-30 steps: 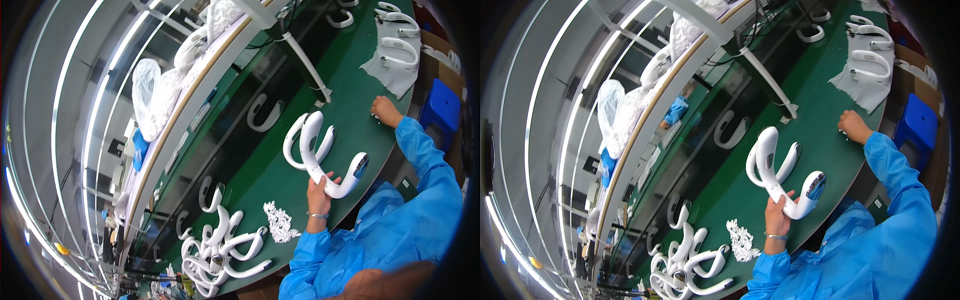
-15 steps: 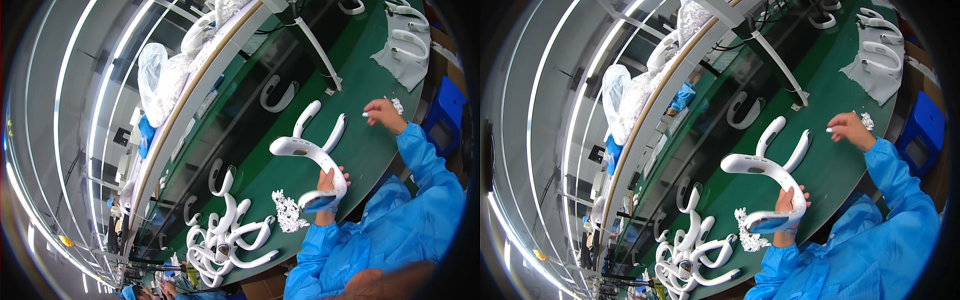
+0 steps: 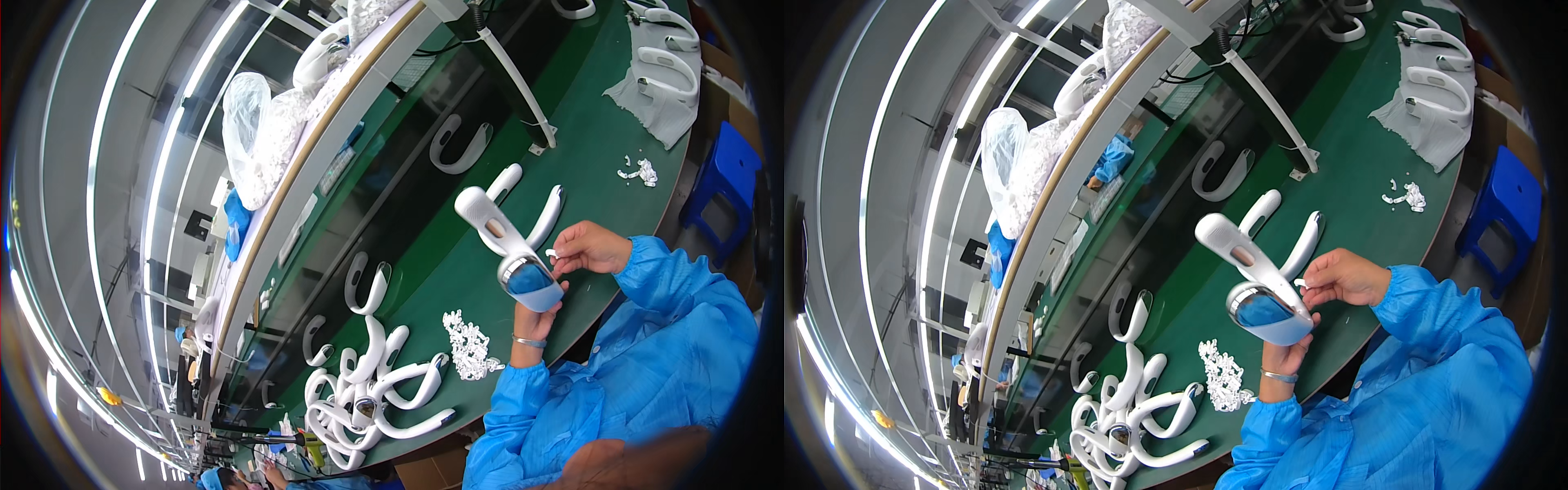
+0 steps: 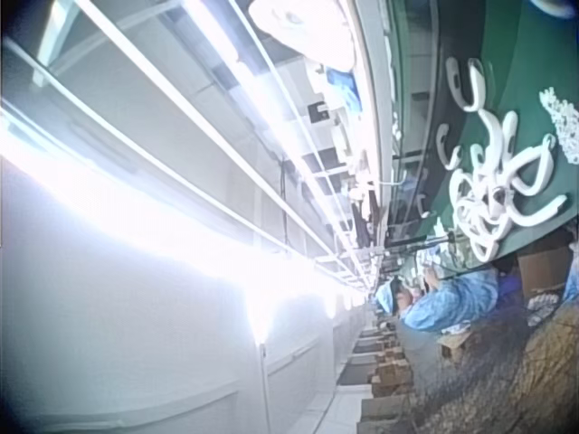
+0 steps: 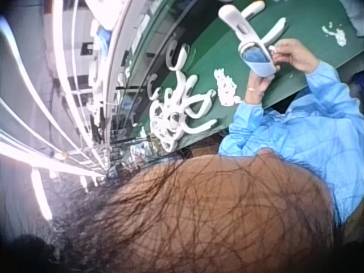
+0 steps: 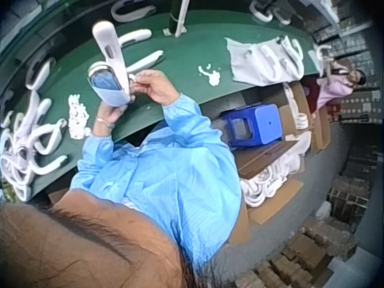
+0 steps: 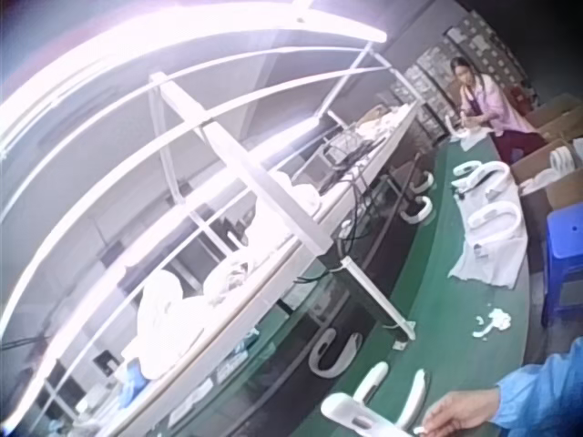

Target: Assembling white plastic curved arms and small pads into neck massager housings on a factory assembly line.

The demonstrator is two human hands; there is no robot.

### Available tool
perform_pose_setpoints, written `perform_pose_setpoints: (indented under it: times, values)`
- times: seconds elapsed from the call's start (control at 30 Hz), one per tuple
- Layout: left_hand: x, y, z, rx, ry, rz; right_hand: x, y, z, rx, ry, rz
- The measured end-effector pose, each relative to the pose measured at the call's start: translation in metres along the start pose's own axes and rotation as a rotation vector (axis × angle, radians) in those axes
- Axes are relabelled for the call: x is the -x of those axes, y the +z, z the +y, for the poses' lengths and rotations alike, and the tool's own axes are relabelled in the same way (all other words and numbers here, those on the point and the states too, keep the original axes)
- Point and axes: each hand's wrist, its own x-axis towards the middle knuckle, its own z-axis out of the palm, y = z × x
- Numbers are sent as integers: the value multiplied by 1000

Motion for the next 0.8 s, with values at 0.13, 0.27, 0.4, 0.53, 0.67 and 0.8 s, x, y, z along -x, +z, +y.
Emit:
perform_pose_setpoints:
  times: [0.13, 0.27, 0.4, 0.53, 0.67, 0.8]
  values:
    - [4, 5, -3, -189, 94, 53, 7, 7, -2, 95, 39, -17]
    - [8, 29, 3, -401, 191, 39, 11, 11, 5, 273, -27, -47]
    - [8, 40, -1, -485, 245, 99, 17, 6, 16, 443, -150, -43]
    - [14, 33, -4, -426, 283, 155, 12, 37, 7, 454, -182, -45]
    - [10, 26, -6, -379, 224, 59, 27, 25, 14, 321, -75, -64]
    - [13, 26, -4, -365, 248, -4, 25, 9, 28, 235, 8, -123]
